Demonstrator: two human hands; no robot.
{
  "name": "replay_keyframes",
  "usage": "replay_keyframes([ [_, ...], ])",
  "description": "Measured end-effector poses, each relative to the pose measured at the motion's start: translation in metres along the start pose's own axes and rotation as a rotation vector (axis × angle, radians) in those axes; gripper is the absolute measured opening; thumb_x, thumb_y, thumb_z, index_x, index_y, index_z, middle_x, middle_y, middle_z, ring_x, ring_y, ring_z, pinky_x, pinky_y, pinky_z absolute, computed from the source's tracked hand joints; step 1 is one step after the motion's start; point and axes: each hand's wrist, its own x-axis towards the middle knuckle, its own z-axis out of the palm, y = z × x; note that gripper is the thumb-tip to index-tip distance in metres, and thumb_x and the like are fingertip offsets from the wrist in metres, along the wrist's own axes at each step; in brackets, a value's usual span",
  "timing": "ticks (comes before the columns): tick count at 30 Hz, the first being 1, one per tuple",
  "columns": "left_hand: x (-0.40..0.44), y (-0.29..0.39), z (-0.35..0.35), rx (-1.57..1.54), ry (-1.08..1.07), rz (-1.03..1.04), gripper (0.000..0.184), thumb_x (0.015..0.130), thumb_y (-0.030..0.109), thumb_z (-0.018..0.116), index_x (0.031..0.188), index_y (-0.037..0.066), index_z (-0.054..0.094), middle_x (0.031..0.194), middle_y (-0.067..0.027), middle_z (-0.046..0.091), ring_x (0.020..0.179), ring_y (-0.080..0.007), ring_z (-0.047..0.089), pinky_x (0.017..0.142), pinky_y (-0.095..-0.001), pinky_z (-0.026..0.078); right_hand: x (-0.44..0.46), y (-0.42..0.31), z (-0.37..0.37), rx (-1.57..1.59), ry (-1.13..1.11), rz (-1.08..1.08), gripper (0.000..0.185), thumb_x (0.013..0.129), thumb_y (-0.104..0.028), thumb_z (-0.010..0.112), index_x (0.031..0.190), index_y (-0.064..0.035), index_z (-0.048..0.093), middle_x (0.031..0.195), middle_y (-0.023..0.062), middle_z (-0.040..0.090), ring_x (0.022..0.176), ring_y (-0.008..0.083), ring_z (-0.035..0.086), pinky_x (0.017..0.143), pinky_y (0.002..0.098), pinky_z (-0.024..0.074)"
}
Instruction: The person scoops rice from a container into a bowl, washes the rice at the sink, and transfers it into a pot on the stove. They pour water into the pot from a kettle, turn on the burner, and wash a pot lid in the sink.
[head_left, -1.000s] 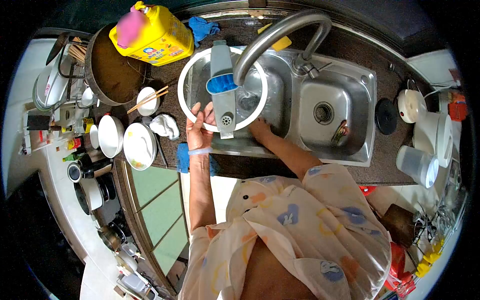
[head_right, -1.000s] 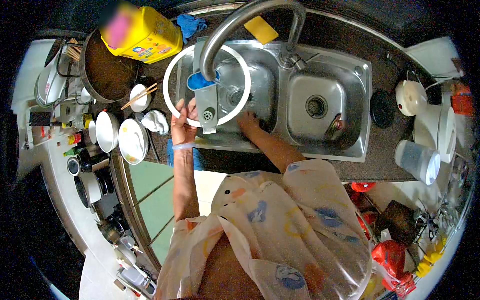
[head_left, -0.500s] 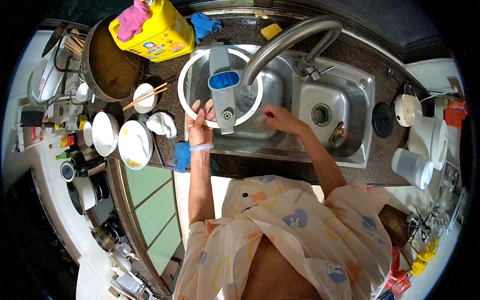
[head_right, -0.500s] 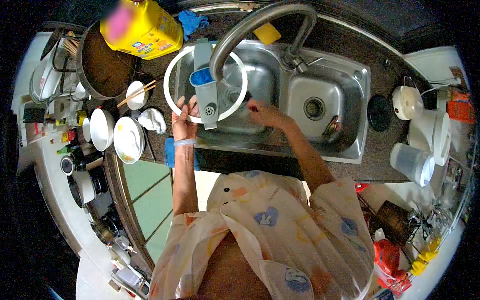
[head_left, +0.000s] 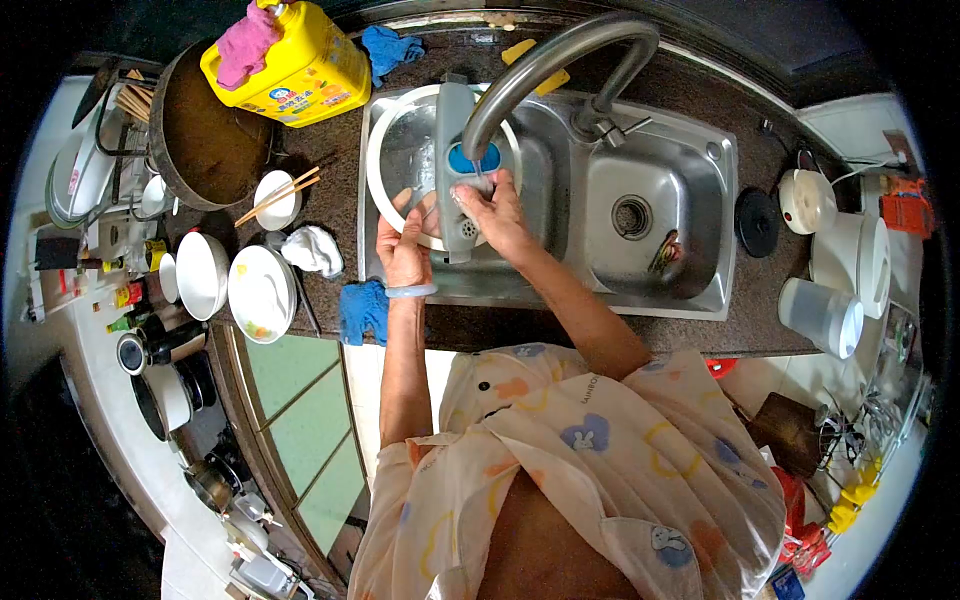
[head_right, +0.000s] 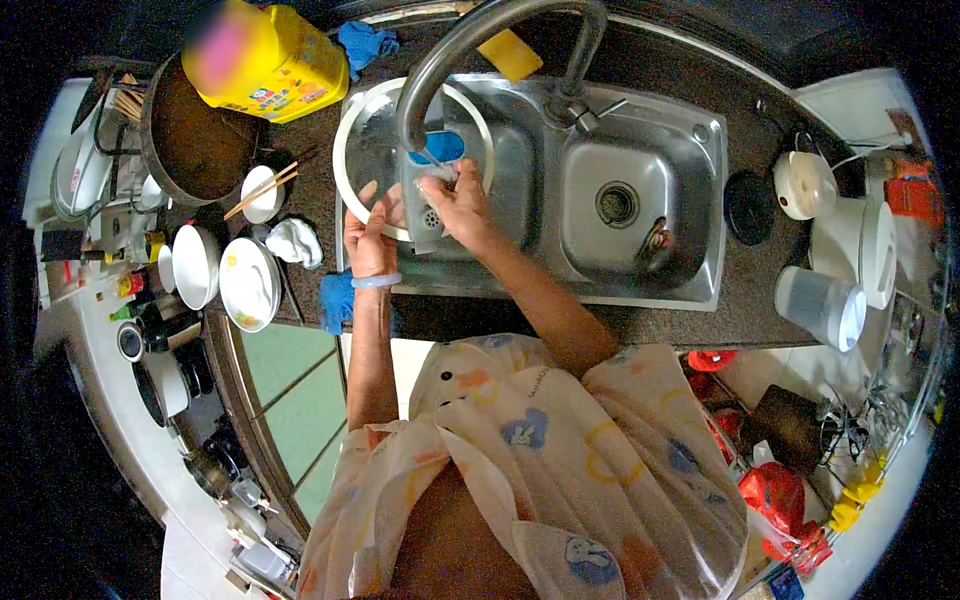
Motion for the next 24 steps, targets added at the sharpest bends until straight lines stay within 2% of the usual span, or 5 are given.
replay_keyframes([
  [13, -0.007, 0.0, 0.002, 0.014, 0.064, 0.023, 0.03, 0.095, 0.002, 0.051, 0.125, 0.0, 0.048, 0.113, -0.0268, 0.063, 0.097, -0.0313, 0.067, 0.08, -0.0387, 0.059, 0.022, -0.003, -0.002, 0.316, 0.173, 0.231, 0.018, 0.087, -0.011, 0.057, 0.102, -0.0008, 0.054, 0.085, 0.0078, 0.06, 0.076, 0.0186, 0.057, 0.068, 0.0362, 0.0469],
  [14, -0.007, 0.0, 0.002, -0.006, 0.073, 0.019, 0.03, 0.095, 0.002, 0.05, 0.125, 0.0, 0.047, 0.113, -0.0273, 0.062, 0.097, -0.0315, 0.067, 0.08, -0.0393, 0.059, 0.027, 0.008, -0.004, 0.19, 0.113, 0.211, 0.012, 0.092, -0.009, 0.057, 0.101, -0.0032, 0.053, 0.089, 0.0032, 0.056, 0.077, 0.0106, 0.051, 0.068, 0.0274, 0.0441],
  [18, -0.004, -0.004, -0.004, -0.071, 0.065, 0.022, 0.029, 0.096, 0.002, 0.05, 0.125, 0.0, 0.047, 0.113, -0.0279, 0.062, 0.098, -0.0318, 0.067, 0.08, -0.0399, 0.059, 0.007, -0.013, -0.004, 0.157, 0.082, 0.194, 0.016, 0.093, -0.012, 0.058, 0.104, -0.0031, 0.05, 0.089, 0.0031, 0.056, 0.079, 0.0116, 0.052, 0.07, 0.0282, 0.045],
  [20, -0.004, -0.006, -0.002, -0.089, 0.057, 0.031, 0.028, 0.096, 0.002, 0.049, 0.124, 0.0, 0.047, 0.113, -0.0282, 0.062, 0.099, -0.0321, 0.067, 0.081, -0.0403, 0.059, 0.001, -0.009, -0.004, 0.016, 0.033, 0.087, 0.032, 0.089, -0.021, 0.064, 0.11, -0.0013, 0.049, 0.092, 0.0146, 0.061, 0.085, 0.0235, 0.061, 0.076, 0.0388, 0.0484],
  [24, -0.004, -0.003, 0.002, -0.035, 0.041, -0.008, 0.037, 0.095, 0.004, 0.051, 0.131, 0.001, 0.042, 0.12, -0.0303, 0.058, 0.103, -0.037, 0.064, 0.085, -0.0448, 0.057, 0.009, 0.002, -0.003, 0.038, 0.054, 0.042, 0.031, 0.089, -0.022, 0.065, 0.107, -0.0009, 0.051, 0.094, 0.0146, 0.061, 0.085, 0.0227, 0.061, 0.076, 0.0386, 0.0479],
])
